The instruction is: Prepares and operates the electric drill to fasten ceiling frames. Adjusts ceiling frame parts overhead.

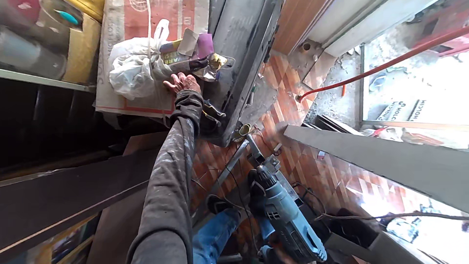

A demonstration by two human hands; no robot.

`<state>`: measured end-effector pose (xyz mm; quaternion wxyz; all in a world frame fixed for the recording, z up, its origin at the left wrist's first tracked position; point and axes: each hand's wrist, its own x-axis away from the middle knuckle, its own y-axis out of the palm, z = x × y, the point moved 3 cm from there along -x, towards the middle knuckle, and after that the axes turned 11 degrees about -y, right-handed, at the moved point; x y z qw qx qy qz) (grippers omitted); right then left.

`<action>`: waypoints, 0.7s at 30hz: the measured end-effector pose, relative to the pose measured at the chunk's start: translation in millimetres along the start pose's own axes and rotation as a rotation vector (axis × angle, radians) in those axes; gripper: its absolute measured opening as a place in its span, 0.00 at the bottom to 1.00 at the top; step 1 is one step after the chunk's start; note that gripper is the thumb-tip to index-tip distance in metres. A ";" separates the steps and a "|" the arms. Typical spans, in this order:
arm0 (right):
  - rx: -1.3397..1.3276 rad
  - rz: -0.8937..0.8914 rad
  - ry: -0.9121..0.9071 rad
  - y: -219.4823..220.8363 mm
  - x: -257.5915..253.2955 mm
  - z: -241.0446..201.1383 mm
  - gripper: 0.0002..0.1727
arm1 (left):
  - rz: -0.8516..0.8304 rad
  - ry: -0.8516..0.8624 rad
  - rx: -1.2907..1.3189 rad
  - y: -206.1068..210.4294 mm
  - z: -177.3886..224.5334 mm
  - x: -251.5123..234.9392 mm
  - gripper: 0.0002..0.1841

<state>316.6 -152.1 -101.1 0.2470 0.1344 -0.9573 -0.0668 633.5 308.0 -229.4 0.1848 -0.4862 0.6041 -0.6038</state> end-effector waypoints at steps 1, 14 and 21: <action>-0.002 0.000 -0.003 0.7 0.6 -0.4 0.15 | 0.001 0.010 -0.019 -0.1 -0.4 -2.7 0.16; -0.008 0.058 0.043 -7.4 9.0 6.3 0.26 | -0.029 0.244 0.075 -23.9 -9.5 11.2 0.26; -0.241 -0.014 0.050 -12.4 27.5 -3.6 0.23 | 0.010 0.433 0.651 -98.6 -87.5 82.5 0.20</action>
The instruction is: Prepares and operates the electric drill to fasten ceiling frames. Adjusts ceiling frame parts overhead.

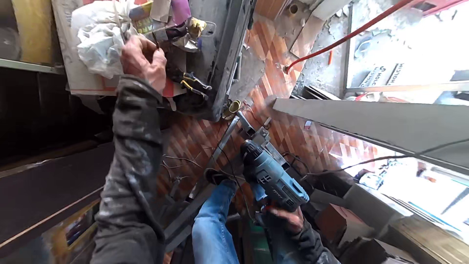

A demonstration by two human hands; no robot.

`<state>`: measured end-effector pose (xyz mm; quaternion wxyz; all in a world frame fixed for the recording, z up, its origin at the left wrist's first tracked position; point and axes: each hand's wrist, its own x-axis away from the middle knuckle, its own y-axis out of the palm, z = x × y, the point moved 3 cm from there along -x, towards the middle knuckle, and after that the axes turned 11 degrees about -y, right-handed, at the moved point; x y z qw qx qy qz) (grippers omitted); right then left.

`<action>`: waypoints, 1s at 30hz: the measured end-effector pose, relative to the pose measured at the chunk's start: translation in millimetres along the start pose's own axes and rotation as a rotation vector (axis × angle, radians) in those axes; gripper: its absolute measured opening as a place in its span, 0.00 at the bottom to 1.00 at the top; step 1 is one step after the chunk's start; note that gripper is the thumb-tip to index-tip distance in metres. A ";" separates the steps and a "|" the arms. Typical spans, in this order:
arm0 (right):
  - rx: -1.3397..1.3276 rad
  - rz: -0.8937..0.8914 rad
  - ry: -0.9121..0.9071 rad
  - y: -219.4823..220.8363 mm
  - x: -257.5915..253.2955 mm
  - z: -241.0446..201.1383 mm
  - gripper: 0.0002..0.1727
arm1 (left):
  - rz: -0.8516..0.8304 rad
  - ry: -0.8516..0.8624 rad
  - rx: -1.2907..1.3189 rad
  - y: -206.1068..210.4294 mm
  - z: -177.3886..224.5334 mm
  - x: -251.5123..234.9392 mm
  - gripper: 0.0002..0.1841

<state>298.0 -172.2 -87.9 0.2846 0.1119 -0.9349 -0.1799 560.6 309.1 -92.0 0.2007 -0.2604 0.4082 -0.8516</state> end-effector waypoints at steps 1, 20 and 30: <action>-0.055 -0.038 0.016 1.9 5.0 -6.5 0.24 | -0.020 0.026 0.243 -3.9 8.6 32.7 0.18; -0.579 -0.502 0.269 146.1 132.4 -115.8 0.27 | -0.278 -0.348 1.616 -127.4 81.1 358.7 0.10; -0.406 -0.605 0.242 195.1 142.9 -133.3 0.27 | -0.467 -0.158 1.666 -176.0 45.6 373.7 0.19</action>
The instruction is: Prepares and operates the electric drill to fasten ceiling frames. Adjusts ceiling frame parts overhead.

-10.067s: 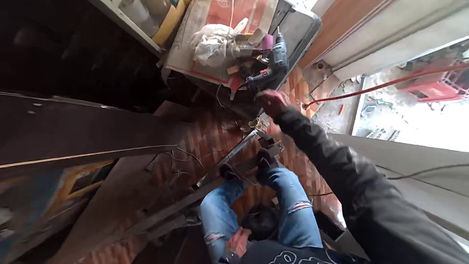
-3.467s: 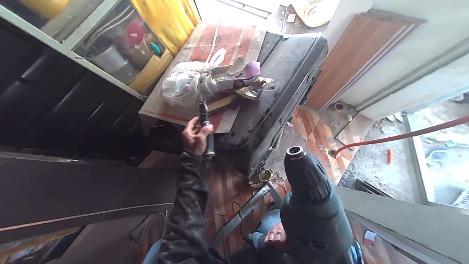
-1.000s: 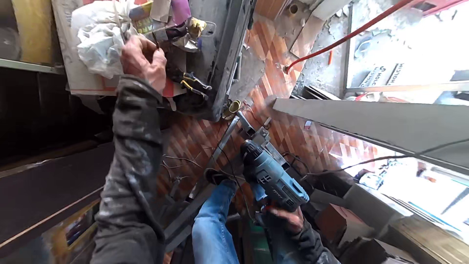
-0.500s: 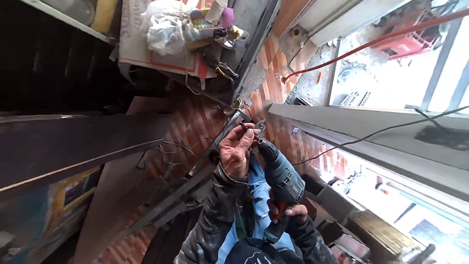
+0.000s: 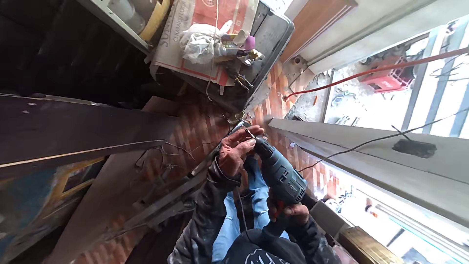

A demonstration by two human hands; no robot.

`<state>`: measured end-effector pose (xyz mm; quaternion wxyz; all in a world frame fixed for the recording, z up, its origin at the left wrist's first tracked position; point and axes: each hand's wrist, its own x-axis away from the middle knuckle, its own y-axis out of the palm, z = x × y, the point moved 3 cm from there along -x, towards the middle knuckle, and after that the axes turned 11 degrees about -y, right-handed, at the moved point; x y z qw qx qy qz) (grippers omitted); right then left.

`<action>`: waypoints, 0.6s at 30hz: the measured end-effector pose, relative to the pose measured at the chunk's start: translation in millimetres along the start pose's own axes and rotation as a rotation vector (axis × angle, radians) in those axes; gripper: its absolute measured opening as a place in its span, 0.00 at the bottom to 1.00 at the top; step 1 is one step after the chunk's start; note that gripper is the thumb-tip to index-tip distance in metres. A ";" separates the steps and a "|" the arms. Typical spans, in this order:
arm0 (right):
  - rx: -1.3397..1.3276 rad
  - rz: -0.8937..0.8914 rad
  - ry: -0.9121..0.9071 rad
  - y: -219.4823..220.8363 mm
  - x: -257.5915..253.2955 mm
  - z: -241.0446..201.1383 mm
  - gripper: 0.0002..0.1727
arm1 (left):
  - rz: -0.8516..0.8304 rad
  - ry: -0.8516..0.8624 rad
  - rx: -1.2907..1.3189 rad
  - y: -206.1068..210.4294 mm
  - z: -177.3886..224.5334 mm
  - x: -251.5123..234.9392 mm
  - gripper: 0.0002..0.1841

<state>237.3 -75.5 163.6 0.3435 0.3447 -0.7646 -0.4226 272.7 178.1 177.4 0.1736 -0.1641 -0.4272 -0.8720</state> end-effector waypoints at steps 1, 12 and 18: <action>-0.006 -0.014 0.000 3.0 -3.1 0.3 0.27 | -0.017 0.013 0.029 0.9 2.9 2.3 0.20; 0.031 -0.119 -0.001 31.2 -25.6 1.0 0.27 | -0.037 0.175 0.057 12.9 31.1 18.8 0.29; 0.088 -0.160 -0.012 32.4 -23.1 4.8 0.25 | 0.050 0.333 0.040 38.5 17.4 14.0 0.06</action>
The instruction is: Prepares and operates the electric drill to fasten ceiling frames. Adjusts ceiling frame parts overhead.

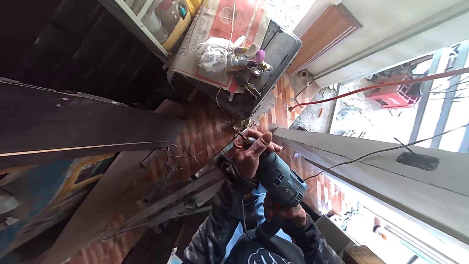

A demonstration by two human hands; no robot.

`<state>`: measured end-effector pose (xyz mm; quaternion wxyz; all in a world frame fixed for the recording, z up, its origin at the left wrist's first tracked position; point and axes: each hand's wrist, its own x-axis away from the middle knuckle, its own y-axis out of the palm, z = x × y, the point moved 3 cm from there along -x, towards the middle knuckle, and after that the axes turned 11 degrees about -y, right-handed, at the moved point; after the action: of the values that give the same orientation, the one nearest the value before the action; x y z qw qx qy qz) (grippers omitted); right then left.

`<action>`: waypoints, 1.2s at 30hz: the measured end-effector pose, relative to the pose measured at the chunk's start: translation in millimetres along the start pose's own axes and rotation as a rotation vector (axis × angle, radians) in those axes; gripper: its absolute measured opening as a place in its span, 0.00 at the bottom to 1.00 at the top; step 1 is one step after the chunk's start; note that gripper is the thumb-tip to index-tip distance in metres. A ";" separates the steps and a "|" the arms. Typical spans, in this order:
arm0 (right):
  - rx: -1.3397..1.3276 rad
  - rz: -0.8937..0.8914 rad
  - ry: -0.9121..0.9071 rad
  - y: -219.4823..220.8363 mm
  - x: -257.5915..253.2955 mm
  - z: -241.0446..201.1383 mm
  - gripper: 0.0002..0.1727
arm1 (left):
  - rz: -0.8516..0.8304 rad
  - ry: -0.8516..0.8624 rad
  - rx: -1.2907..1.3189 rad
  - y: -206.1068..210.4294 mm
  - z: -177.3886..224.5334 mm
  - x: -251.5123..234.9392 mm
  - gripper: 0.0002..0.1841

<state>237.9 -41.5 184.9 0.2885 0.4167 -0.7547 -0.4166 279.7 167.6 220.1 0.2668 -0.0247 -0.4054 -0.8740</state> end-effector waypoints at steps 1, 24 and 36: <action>-0.011 -0.001 0.005 0.5 1.4 0.3 0.24 | 0.013 0.002 0.000 3.9 -0.6 0.0 0.06; -0.257 0.049 -0.007 -15.0 27.0 3.5 0.17 | 0.161 -0.124 -0.059 22.8 -22.0 3.9 0.12; -0.196 0.060 -0.040 -19.9 24.6 3.8 0.18 | 0.192 -0.093 -0.037 18.7 -25.0 0.4 0.09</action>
<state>230.6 -67.4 167.9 0.3250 0.3551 -0.7282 -0.4878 292.8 139.5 216.5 0.3296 -0.1091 -0.3968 -0.8497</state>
